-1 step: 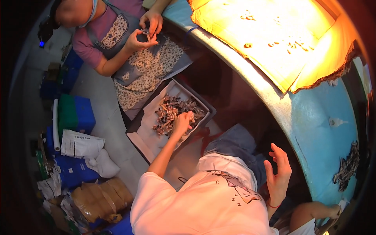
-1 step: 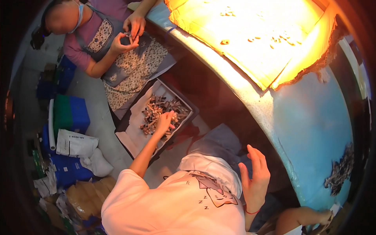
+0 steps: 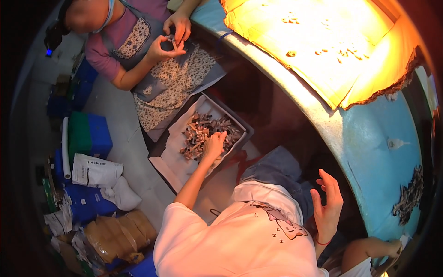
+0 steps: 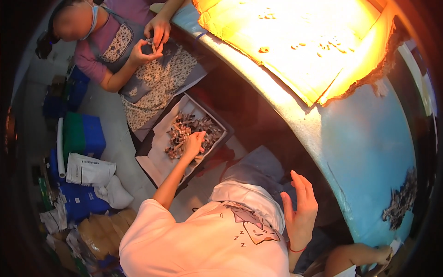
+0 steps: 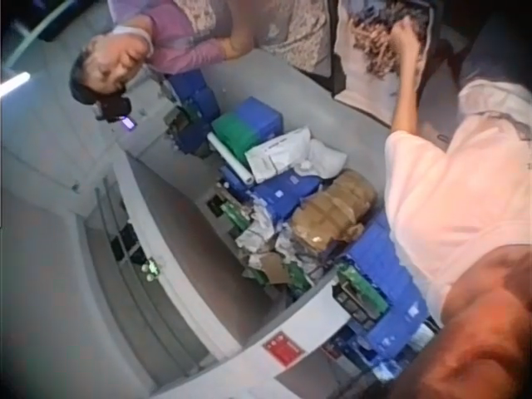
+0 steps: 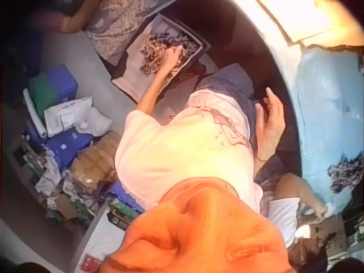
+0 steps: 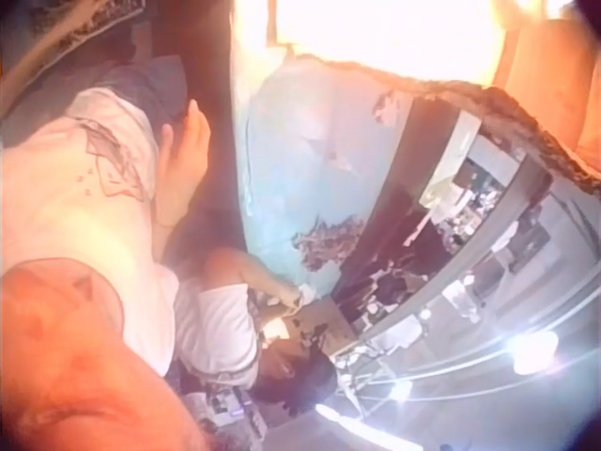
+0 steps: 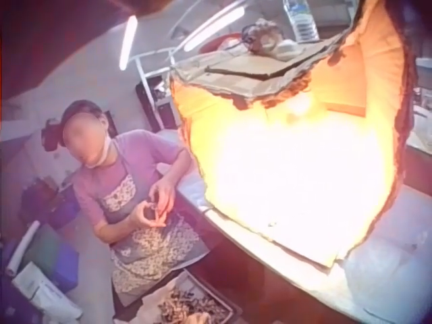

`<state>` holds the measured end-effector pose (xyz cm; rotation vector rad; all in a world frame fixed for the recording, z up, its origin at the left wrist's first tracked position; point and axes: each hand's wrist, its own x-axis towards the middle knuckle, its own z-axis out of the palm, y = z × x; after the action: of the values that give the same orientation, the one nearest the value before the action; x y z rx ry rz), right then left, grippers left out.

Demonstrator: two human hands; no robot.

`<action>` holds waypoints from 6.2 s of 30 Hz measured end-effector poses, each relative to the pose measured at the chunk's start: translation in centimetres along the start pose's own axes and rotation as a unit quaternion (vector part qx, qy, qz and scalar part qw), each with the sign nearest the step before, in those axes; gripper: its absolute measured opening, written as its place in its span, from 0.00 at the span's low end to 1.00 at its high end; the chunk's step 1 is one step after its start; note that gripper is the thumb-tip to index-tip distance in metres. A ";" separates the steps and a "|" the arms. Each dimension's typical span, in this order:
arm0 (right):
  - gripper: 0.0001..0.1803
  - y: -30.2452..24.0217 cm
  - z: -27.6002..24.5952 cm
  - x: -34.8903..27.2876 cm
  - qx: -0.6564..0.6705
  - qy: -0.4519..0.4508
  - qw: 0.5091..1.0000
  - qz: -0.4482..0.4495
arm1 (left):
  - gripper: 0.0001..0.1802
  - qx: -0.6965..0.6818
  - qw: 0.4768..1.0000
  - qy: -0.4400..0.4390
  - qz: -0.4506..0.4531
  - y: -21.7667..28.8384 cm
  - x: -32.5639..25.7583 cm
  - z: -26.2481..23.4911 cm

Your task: The person assembles small figurines by applying glue from a bottle onto components, attaching parts together by hand, and placing finished figurines on the table.

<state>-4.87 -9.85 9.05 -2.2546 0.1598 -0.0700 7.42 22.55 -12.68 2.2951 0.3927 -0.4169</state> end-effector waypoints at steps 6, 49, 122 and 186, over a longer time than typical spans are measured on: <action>0.22 0.0 -0.1 -0.3 -0.025 0.008 1.000 -0.012 | 0.21 0.090 0.983 0.110 0.112 -0.5 0.6 -1.1; 0.17 14.1 -13.4 -5.9 -0.245 0.434 0.839 0.216 | 0.11 -0.150 0.732 -0.301 0.593 26.8 -20.7 9.1; 0.27 0.9 -6.8 -4.7 0.241 0.424 0.871 -0.065 | 0.15 -0.245 0.760 -0.009 0.601 27.4 -15.7 4.8; 0.17 -1.4 -8.1 -2.1 0.026 0.296 0.919 -0.258 | 0.16 -0.245 0.745 0.001 0.621 25.7 -14.5 4.0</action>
<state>-7.70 -14.89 15.31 -2.1004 -0.1228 -1.0274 3.96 0.25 6.80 1.5552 -0.9339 0.3511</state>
